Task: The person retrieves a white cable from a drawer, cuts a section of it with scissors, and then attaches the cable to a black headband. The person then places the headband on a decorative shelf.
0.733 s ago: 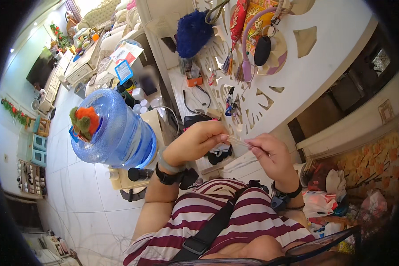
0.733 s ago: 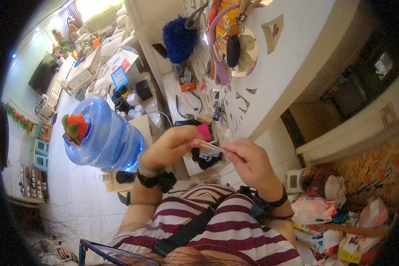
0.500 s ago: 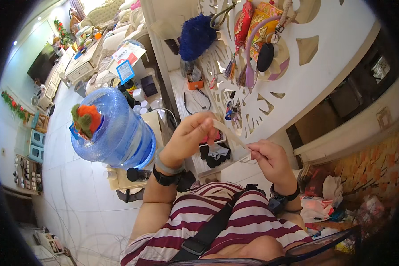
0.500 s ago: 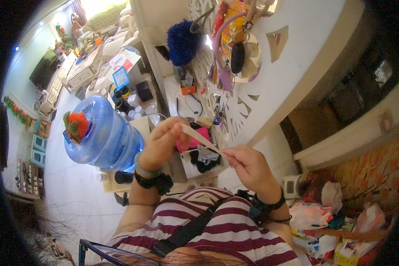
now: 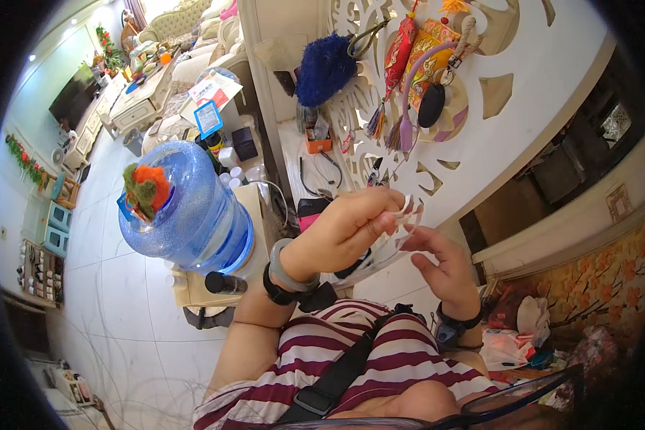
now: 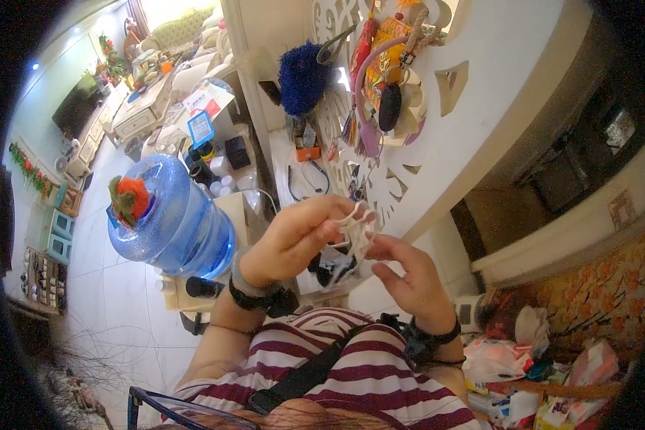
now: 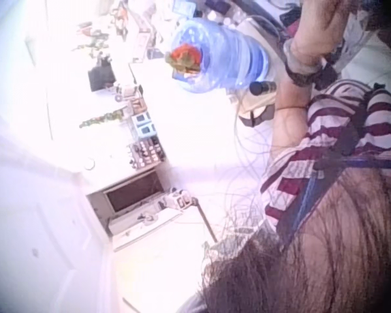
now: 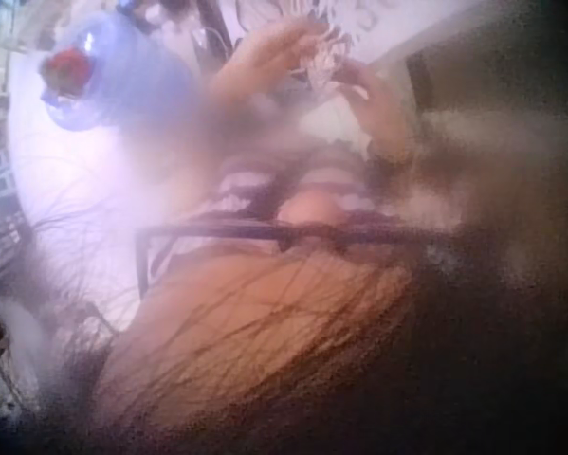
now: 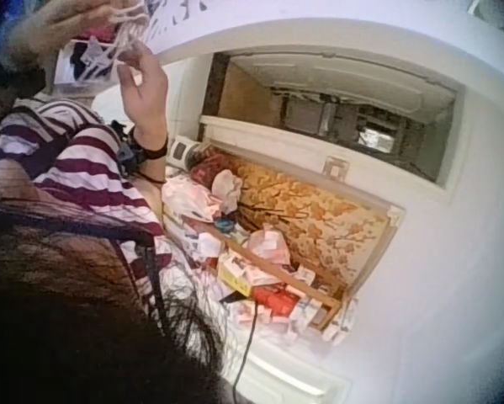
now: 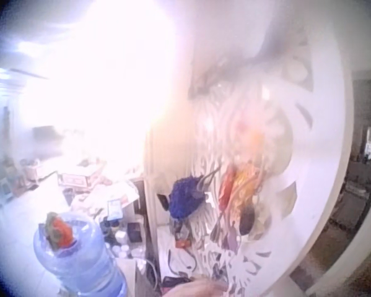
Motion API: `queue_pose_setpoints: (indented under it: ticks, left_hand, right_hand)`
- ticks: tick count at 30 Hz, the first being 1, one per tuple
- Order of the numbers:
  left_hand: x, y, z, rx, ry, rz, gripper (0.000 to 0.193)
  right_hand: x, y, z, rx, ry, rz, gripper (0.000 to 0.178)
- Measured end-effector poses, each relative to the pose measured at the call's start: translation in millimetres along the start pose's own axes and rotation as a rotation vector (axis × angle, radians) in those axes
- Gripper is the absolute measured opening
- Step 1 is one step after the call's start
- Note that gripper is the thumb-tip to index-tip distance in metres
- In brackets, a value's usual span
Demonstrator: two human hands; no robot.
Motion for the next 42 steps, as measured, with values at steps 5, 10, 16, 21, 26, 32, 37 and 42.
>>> queue_pose_setpoints:
  ticks: [5, 10, 16, 21, 26, 32, 37, 42]
  left_hand:
    - [14, 7, 17, -0.083, -0.114, -0.193, 0.023]
    - [33, 6, 2, -0.291, 0.218, -0.293, 0.013]
    - [62, 7, -7, -0.345, 0.089, -0.646, 0.023]
    - [69, 16, -9, -0.409, -0.208, -0.599, 0.034]
    - [57, 23, -16, -0.414, -0.162, -0.473, 0.031]
    - [57, 28, 19, -0.264, -0.042, -0.388, 0.027]
    - [89, 16, 27, -0.238, -0.109, -0.624, 0.025]
    - [98, 36, 20, -0.209, -0.005, -0.708, 0.024]
  right_hand:
    - [17, -4, 2, -0.039, 0.035, -0.153, 0.024]
    - [34, -14, 3, 0.041, 0.017, -0.245, 0.017]
    - [46, -18, -9, -0.004, 0.031, -0.358, 0.015]
    - [63, -13, -30, -0.007, 0.175, -0.515, 0.017]
    - [76, -1, -40, -0.032, 0.355, -0.639, 0.015]
    - [80, 8, -48, -0.022, 0.452, -0.679, 0.020]
    - [78, 5, -58, 0.013, 0.408, -0.642, 0.022]
    - [88, 12, -100, -0.256, 0.471, -0.706, 0.033]
Point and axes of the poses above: each hand's wrist, its own y-axis towards the middle knuckle, its own x-axis out of the back of the hand, z = x × y, the point moved 5 cm from there along y, towards the middle knuckle, and after that the axes turned 10 degrees about -y, right-handed, at the moved point
